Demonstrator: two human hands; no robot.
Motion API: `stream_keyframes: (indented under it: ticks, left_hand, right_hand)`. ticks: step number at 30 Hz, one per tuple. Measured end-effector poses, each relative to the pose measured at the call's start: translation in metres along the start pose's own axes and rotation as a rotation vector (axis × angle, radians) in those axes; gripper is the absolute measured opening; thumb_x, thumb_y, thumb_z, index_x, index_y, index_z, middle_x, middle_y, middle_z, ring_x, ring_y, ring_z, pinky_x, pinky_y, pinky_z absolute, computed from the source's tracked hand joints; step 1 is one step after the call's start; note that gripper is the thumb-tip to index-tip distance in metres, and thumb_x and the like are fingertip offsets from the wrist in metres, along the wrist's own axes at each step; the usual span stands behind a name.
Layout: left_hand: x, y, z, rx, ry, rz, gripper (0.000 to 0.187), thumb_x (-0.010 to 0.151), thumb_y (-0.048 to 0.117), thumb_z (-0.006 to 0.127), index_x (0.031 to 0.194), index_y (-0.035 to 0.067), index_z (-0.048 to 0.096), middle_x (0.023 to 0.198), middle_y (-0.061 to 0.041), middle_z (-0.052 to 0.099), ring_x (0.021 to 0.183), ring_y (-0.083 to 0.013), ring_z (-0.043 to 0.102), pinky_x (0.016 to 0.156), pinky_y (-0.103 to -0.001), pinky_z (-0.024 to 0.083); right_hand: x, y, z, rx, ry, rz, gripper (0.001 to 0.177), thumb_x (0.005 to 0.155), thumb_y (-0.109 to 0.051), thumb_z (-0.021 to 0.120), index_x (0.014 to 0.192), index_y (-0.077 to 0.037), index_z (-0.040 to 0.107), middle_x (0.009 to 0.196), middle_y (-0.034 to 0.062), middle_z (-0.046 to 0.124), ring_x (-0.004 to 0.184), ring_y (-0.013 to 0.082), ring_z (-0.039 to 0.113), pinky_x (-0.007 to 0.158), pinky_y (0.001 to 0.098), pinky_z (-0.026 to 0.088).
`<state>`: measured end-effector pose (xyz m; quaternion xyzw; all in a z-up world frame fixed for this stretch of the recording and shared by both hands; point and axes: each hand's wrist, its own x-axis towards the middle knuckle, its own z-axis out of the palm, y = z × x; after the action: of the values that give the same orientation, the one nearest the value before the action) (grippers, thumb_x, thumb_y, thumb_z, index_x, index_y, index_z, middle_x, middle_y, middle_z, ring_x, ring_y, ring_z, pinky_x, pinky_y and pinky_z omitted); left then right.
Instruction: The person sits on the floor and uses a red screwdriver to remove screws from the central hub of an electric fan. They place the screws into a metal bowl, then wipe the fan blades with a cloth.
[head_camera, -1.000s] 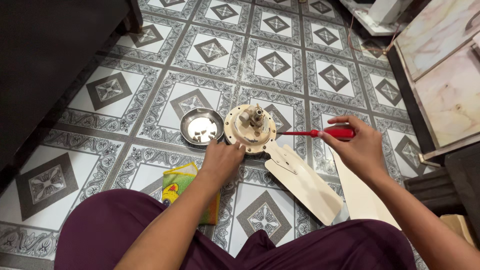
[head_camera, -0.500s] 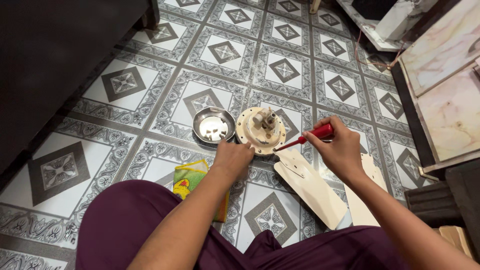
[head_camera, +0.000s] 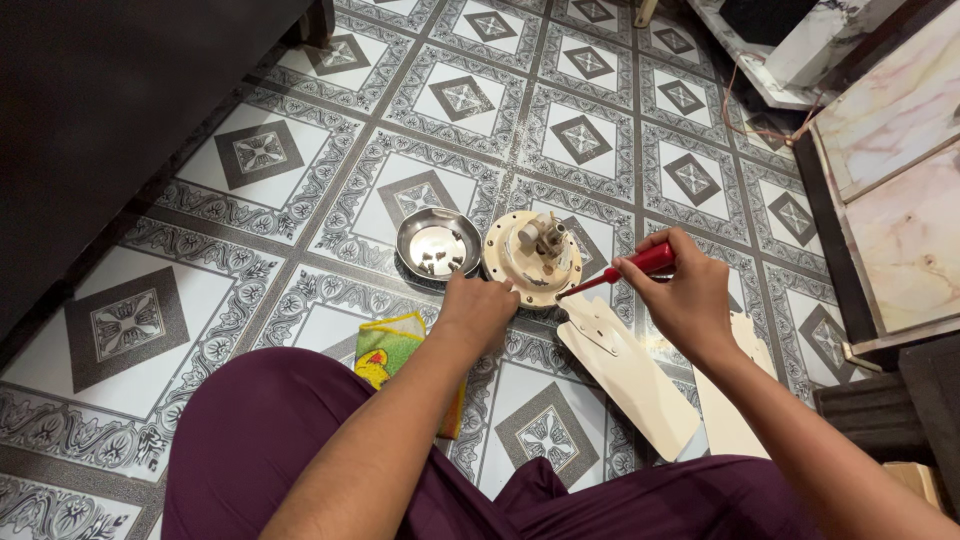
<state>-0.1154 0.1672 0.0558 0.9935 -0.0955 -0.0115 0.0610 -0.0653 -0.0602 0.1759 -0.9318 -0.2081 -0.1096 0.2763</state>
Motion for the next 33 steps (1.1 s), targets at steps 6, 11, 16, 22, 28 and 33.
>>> stream_keyframes:
  ticks: [6,11,16,22,28,33]
  left_hand:
    - [0.000,0.001,-0.004,0.014,-0.043,-0.009,0.036,0.084,0.014,0.070,0.120,0.016,0.070,0.112,-0.003,0.075,0.096,-0.0233,0.075,0.093,-0.048,0.051]
    - [-0.001,0.001,-0.007,0.009,-0.082,-0.025,0.034,0.088,0.016,0.068,0.122,0.017,0.070,0.108,-0.003,0.077,0.099,-0.0228,0.074,0.099,-0.049,0.049]
    - [-0.001,0.001,-0.004,0.004,-0.045,-0.020,0.040,0.084,0.016,0.070,0.124,0.016,0.068,0.109,-0.004,0.075,0.097,-0.0236,0.074,0.096,-0.049,0.049]
    - [0.002,0.000,0.001,-0.002,-0.041,-0.024,0.034,0.087,0.015,0.068,0.121,0.017,0.071,0.106,-0.003,0.076,0.097,-0.0233,0.075,0.096,-0.049,0.049]
    - [0.000,-0.001,0.001,0.016,0.000,-0.016,0.030,0.089,0.015,0.067,0.119,0.018,0.071,0.098,-0.003,0.077,0.092,-0.0235,0.076,0.093,-0.049,0.050]
    - [0.001,0.000,0.000,0.019,-0.023,-0.019,0.030,0.089,0.015,0.067,0.119,0.017,0.071,0.096,-0.002,0.077,0.091,-0.0227,0.076,0.092,-0.048,0.050]
  right_hand:
    - [0.006,-0.005,-0.006,0.071,-0.123,-0.106,0.024,0.087,-0.009,0.077,0.103,0.000,0.062,0.101,0.0117,0.077,0.097,0.0218,0.077,0.082,0.0331,0.065]
    - [0.014,-0.006,-0.017,0.085,-0.358,-0.183,0.021,0.084,0.000,0.073,0.103,-0.003,0.063,0.100,0.0088,0.078,0.101,0.0199,0.078,0.085,0.0323,0.060]
    - [0.015,-0.009,-0.016,0.023,-0.339,-0.175,0.020,0.084,-0.004,0.076,0.100,-0.003,0.066,0.099,0.0081,0.078,0.098,0.0191,0.078,0.083,0.0317,0.062]
    - [0.016,-0.003,-0.021,0.016,-0.293,-0.156,0.021,0.083,-0.006,0.078,0.100,-0.002,0.066,0.099,0.0096,0.078,0.098,0.0196,0.078,0.082,0.0318,0.061]
    - [0.014,-0.002,-0.019,-0.011,-0.295,-0.149,0.021,0.084,-0.009,0.079,0.099,-0.002,0.066,0.099,0.0105,0.079,0.098,0.0196,0.078,0.083,0.0316,0.062]
    - [0.014,-0.005,-0.022,-0.069,-0.290,-0.158,0.022,0.082,-0.009,0.079,0.098,-0.002,0.067,0.097,0.0103,0.079,0.097,0.0207,0.078,0.083,0.0327,0.064]
